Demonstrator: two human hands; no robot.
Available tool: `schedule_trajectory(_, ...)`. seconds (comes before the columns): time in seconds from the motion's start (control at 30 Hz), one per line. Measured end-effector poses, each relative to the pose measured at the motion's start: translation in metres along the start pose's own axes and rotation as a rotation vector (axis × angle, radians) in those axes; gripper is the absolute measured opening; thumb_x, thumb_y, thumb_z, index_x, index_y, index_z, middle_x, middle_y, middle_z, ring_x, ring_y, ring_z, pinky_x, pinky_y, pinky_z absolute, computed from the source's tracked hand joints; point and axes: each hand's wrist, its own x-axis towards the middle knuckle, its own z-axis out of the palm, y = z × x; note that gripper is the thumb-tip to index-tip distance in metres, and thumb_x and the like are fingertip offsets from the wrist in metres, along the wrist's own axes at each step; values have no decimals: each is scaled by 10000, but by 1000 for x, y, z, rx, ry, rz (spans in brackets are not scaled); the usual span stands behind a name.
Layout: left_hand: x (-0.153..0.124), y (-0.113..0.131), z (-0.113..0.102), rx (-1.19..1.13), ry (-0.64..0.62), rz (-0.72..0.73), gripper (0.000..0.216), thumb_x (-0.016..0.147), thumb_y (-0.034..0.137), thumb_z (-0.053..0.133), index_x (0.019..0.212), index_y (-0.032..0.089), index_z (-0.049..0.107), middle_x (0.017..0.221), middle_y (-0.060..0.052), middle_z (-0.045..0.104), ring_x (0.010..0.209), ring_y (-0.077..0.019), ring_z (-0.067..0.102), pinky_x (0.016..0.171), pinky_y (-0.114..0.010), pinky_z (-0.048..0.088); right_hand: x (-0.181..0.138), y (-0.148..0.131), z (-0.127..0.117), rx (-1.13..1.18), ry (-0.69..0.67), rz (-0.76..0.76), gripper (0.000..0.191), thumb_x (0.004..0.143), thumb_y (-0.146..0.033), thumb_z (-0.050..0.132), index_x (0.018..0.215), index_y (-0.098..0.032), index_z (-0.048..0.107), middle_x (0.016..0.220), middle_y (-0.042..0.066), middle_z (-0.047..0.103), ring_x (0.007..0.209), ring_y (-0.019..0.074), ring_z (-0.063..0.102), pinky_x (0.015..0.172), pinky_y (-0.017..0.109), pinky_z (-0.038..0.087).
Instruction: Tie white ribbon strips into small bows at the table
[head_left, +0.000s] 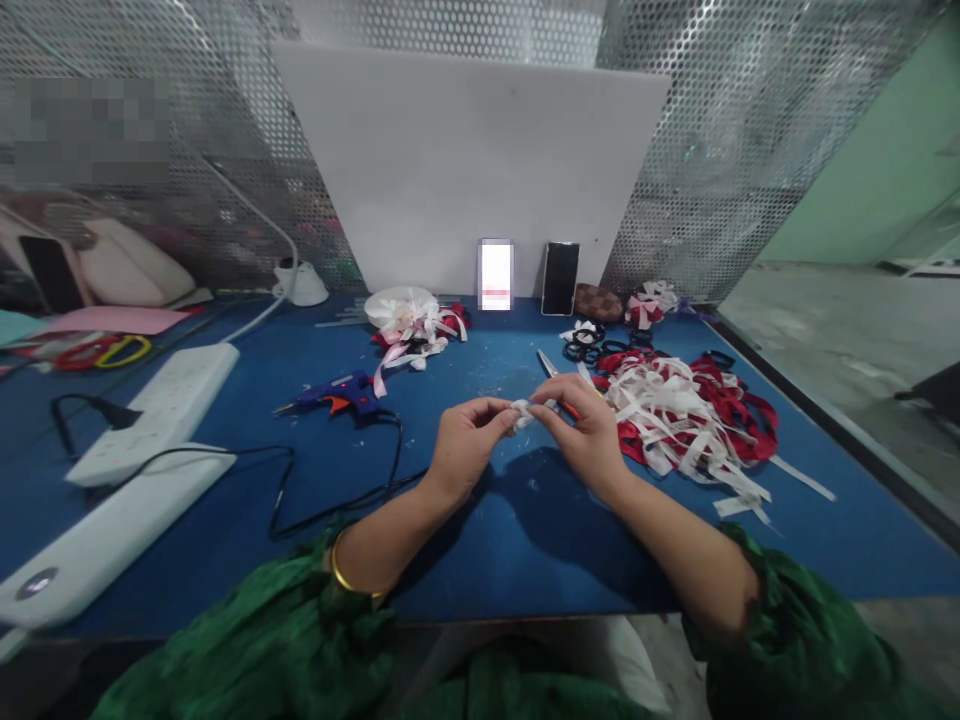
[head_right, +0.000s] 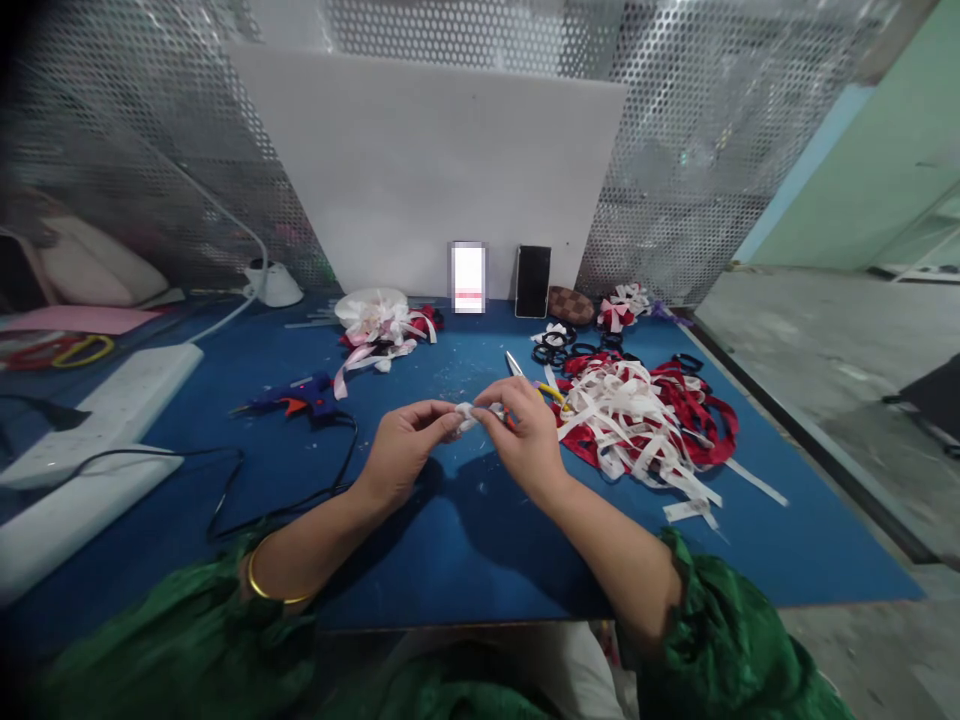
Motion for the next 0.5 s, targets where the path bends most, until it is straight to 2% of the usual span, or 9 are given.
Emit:
schedule_trajectory(0.2,-1,2,1,48,-39,44,183,673,303,702,745,134,701,671,-24,654,626,-114,555,632,-222,445,1,0,1,-37,-37,-49,85,814,-218,599,730,-205,599,736,19,596,733,156,556,708,293,438)
schedule_trajectory(0.33,-1,2,1,27,-51,35,233,709,365,664,704,134,692,638,-14,631,586,-103,519,581,-211,416,-1,0,0,-79,-59,-64,97,829,-203,554,742,-205,594,747,25,593,742,158,557,717,295,435)
schedule_trajectory(0.5,-2,2,1,64,-24,25,215,695,342,663,655,132,690,578,5,585,526,-79,449,505,-196,340,-3,-3,0,-162,-77,-57,103,813,-186,531,740,-219,594,776,34,599,761,171,558,748,316,419)
